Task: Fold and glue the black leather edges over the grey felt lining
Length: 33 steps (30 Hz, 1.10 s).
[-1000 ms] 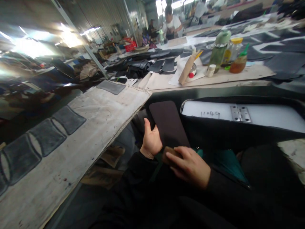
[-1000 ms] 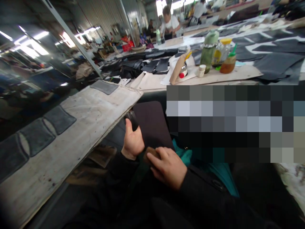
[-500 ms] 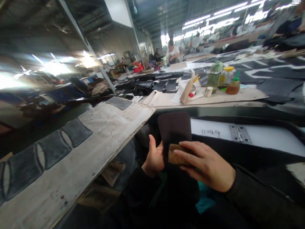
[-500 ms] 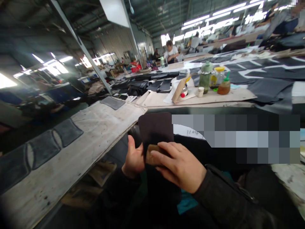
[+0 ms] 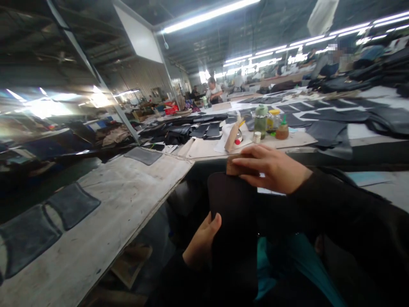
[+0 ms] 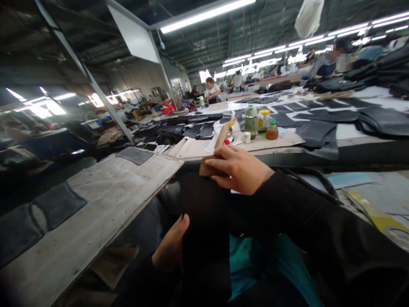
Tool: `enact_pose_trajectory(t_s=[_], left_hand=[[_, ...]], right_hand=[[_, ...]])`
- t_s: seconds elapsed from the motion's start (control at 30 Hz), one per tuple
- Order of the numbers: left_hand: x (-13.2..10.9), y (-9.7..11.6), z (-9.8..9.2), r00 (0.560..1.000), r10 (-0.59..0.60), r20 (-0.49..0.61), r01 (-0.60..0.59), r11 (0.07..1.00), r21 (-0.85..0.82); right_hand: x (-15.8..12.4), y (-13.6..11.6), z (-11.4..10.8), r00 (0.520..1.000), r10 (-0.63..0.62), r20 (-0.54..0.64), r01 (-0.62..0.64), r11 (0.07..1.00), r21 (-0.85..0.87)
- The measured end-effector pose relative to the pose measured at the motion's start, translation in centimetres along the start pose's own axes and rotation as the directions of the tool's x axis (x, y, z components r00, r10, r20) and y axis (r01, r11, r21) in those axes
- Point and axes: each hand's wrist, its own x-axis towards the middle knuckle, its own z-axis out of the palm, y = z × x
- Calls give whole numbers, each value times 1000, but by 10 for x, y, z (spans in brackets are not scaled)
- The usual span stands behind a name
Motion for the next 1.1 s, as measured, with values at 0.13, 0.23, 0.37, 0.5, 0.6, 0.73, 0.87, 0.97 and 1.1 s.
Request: enact_pose_trajectory(t_s=[0.13,0.23,0.37,0.5,0.6,0.73,0.87,0.97,1.1], left_hand=[[2,6,0,992,-19,-125,16,1000,-25],[6,10,-4,985,4,-172,-10,999,-36],[9,17,-12,976,82,-202,-99,992,-77],[10,30,-13,961,152,-230,-190,970,-153],[13,40,-16,971,86,-222,-136,965,-223],[26,50,-33,963,88,-256,-154,956,-249],[38,61,-49,931,114,-347,-198,955,-219],[41,65,-46,909,179,-377,-269,942,-202],[42,62,-34,909,237,-343,-313,931,-187]], right_hand=[[-13,18,-3,965,212,-154,-205,977,59],[-16,5,9,924,316,-216,-273,939,208],[-24,-29,47,893,429,-139,-333,835,438],[-50,-63,84,875,481,-44,-361,712,602],[-81,-84,102,883,469,-3,-364,690,625],[-133,-104,116,892,432,135,-425,698,576],[-171,-101,107,771,517,372,-626,511,589],[-167,-89,90,624,639,450,-657,118,744],[-139,-89,84,637,625,451,-340,-297,892]])
